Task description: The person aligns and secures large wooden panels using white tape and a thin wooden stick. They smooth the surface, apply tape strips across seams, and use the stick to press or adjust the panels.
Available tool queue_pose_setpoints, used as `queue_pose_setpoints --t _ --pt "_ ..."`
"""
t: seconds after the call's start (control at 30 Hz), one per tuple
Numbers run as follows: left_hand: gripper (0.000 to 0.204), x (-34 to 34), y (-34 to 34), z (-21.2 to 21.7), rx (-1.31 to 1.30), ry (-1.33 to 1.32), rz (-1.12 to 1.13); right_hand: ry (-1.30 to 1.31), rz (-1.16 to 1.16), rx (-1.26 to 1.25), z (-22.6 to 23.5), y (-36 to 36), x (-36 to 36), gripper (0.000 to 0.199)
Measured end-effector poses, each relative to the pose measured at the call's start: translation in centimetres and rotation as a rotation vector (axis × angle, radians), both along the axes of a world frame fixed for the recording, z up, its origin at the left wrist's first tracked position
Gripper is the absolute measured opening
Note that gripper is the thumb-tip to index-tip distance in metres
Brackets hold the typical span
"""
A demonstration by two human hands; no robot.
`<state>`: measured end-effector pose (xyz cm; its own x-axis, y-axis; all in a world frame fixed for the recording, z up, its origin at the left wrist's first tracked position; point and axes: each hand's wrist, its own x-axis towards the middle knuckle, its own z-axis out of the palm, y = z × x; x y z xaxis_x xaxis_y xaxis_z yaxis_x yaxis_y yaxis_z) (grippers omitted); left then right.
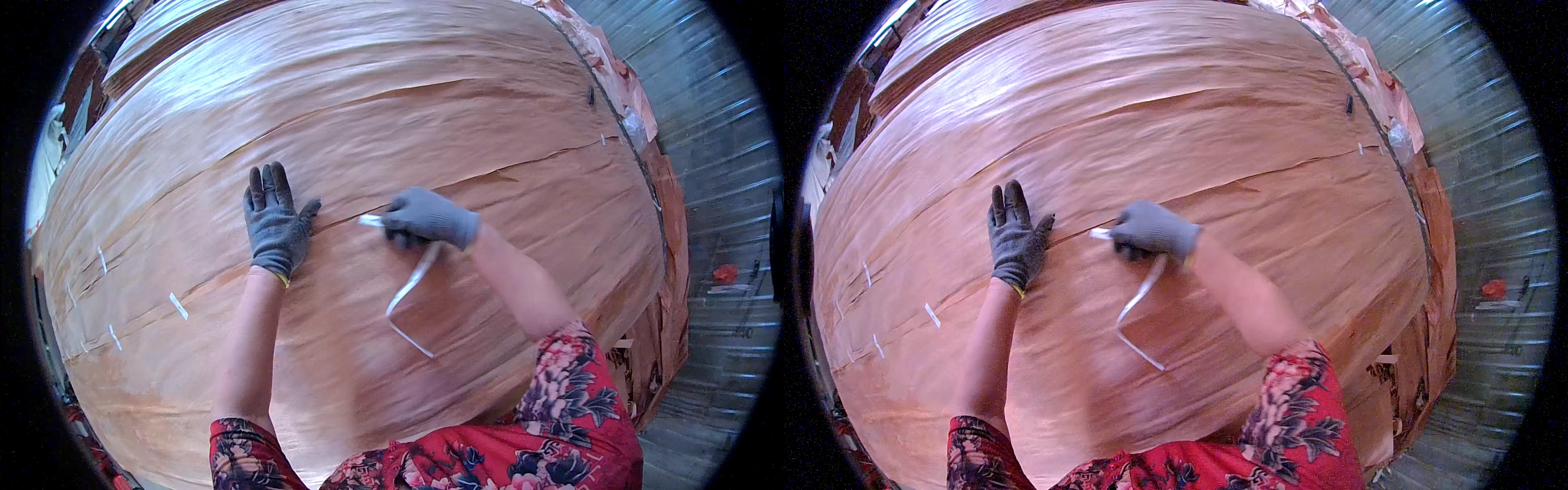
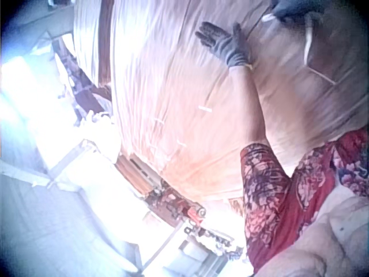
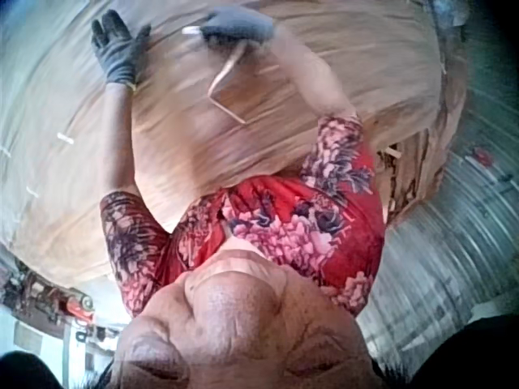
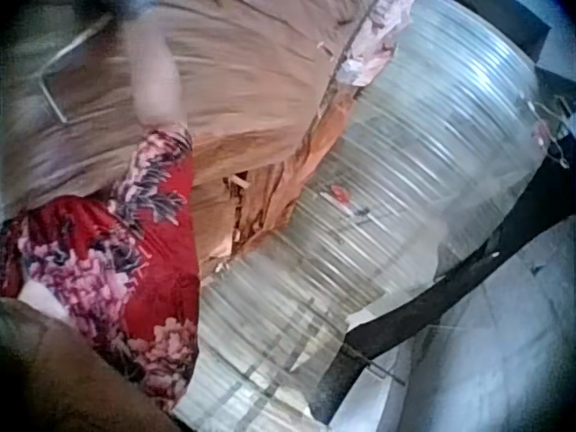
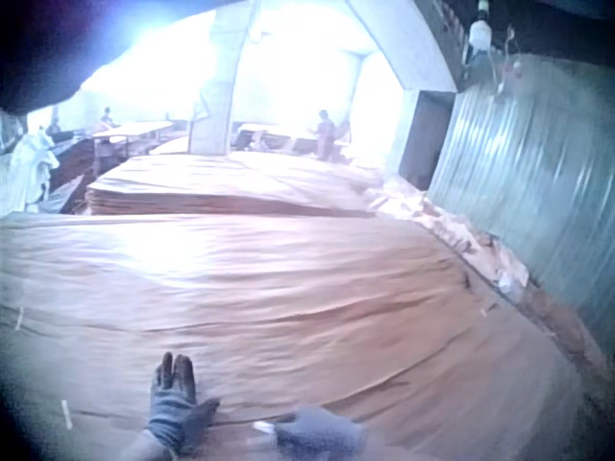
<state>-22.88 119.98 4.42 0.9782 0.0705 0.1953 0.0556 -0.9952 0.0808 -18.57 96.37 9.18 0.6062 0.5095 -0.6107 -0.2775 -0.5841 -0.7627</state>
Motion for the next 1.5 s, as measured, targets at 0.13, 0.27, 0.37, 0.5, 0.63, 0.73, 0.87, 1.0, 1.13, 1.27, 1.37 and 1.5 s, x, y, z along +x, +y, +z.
queue_pose_setpoints --t 0.13,0.27,0.37,0.5,0.63,0.73,0.87,1.0,1.13,1.27,1.37,1.5 --pt "0.078 0.1 0.5 -0.5 -0.025 -0.015 -0.038 -0.107 -0.339 -0.018 0.1 -9.5 -1.5 0.027" --pt "0.079 0.4 -0.2 0.0 -0.040 0.008 0.046 -0.176 -0.700 0.152 -0.8 -15.9 -1.8 0.022" --pt "0.065 1.8 -4.1 1.1 -0.437 -0.076 -0.203 -0.181 -0.902 0.333 -1.3 -17.8 -1.6 0.022" --pt "0.055 4.7 -13.3 2.1 -0.527 -0.099 -0.667 -0.169 -1.110 0.498 -1.8 -18.0 -0.4 0.024" --pt "0.071 7.2 -20.3 1.6 -0.524 0.006 -0.884 -0.164 -1.143 0.530 -2.2 -18.5 1.1 0.024" --pt "0.069 7.4 -22.7 0.5 -0.418 0.019 -0.873 -0.159 -1.159 0.560 -2.7 -19.0 1.8 0.025" --pt "0.066 7.2 -23.2 -0.6 -0.285 -0.069 -0.903 -0.087 -1.128 0.659 -2.5 -19.7 1.9 0.026" --pt "0.066 7.1 -23.2 -0.8 -0.250 -0.091 -0.883 -0.139 -0.951 0.586 -1.1 -20.4 0.9 0.026" --pt "0.068 7.0 -23.3 -0.7 -0.211 -0.118 -0.863 -0.070 -0.965 0.571 -1.2 -19.7 0.3 0.030" --pt "0.062 7.0 -23.2 -0.4 -0.279 -0.078 -0.866 -0.029 -1.090 0.771 -2.5 -19.0 1.3 0.030" --pt "0.062 7.0 -23.2 -0.3 -0.197 -0.077 -0.866 0.024 -1.112 0.825 -2.9 -19.3 1.8 0.030" --pt "0.055 7.1 -23.4 -0.3 -0.239 -0.062 -0.883 -0.058 -1.035 0.661 -2.0 -20.7 1.4 0.026"
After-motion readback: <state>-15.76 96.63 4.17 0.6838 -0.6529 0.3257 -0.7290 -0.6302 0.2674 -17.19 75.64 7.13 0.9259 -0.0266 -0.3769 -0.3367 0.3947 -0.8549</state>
